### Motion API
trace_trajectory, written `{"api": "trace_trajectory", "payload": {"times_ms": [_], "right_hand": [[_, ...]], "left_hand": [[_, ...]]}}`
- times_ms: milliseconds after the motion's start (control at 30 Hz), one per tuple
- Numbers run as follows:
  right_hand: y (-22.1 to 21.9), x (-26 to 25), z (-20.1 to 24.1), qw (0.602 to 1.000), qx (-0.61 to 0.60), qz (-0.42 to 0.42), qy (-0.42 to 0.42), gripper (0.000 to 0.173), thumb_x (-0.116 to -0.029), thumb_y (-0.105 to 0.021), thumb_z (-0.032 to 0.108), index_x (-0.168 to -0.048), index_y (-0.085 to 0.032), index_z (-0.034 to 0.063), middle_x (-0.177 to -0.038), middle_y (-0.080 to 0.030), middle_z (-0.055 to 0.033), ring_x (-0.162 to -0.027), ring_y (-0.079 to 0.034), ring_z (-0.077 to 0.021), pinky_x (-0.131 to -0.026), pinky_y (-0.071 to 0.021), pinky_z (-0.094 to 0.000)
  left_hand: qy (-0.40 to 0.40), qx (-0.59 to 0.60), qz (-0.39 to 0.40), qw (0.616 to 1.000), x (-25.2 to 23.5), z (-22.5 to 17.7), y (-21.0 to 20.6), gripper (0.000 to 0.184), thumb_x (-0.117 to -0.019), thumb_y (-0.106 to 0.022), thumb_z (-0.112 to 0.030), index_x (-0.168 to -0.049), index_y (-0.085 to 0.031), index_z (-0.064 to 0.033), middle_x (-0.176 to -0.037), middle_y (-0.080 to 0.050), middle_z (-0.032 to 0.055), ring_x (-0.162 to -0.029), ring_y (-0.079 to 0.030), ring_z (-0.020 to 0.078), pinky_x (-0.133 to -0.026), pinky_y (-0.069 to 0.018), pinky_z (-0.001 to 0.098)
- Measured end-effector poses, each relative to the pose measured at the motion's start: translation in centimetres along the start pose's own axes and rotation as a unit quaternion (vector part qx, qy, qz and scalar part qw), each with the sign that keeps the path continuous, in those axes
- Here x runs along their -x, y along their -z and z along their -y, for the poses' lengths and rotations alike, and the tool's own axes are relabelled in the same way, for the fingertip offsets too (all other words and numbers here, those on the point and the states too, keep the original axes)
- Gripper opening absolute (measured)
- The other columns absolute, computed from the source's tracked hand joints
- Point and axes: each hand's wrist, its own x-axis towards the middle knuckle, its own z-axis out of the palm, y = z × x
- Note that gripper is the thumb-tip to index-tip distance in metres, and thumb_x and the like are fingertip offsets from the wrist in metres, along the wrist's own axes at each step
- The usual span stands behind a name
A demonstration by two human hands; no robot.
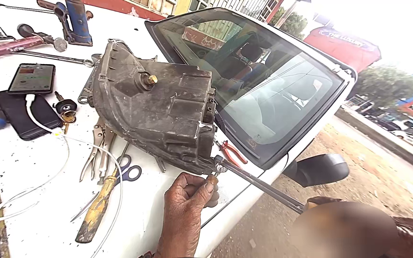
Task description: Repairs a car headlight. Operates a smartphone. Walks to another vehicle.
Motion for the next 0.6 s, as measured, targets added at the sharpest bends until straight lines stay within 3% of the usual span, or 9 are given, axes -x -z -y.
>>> {"api": "trace_trajectory", "payload": {"times_ms": [600], "right_hand": [[-0.3,1.1,-0.3,1.000,-0.006,0.000,-0.012,0.050,-0.1069,-0.052,0.038,-0.139,-0.054,-0.0001,-0.097,-0.068,-0.0275,-0.080,-0.068,-0.0452,-0.065,-0.0533,-0.0630]], "left_hand": [[0.003,-0.010,-0.003,1.000,0.0,0.1,-0.1,0.020,-0.0936,-0.070,0.003,-0.108,-0.058,0.0097,-0.095,-0.073,0.0281,-0.080,-0.076,0.0383,-0.074,-0.0667,0.0475]]}}
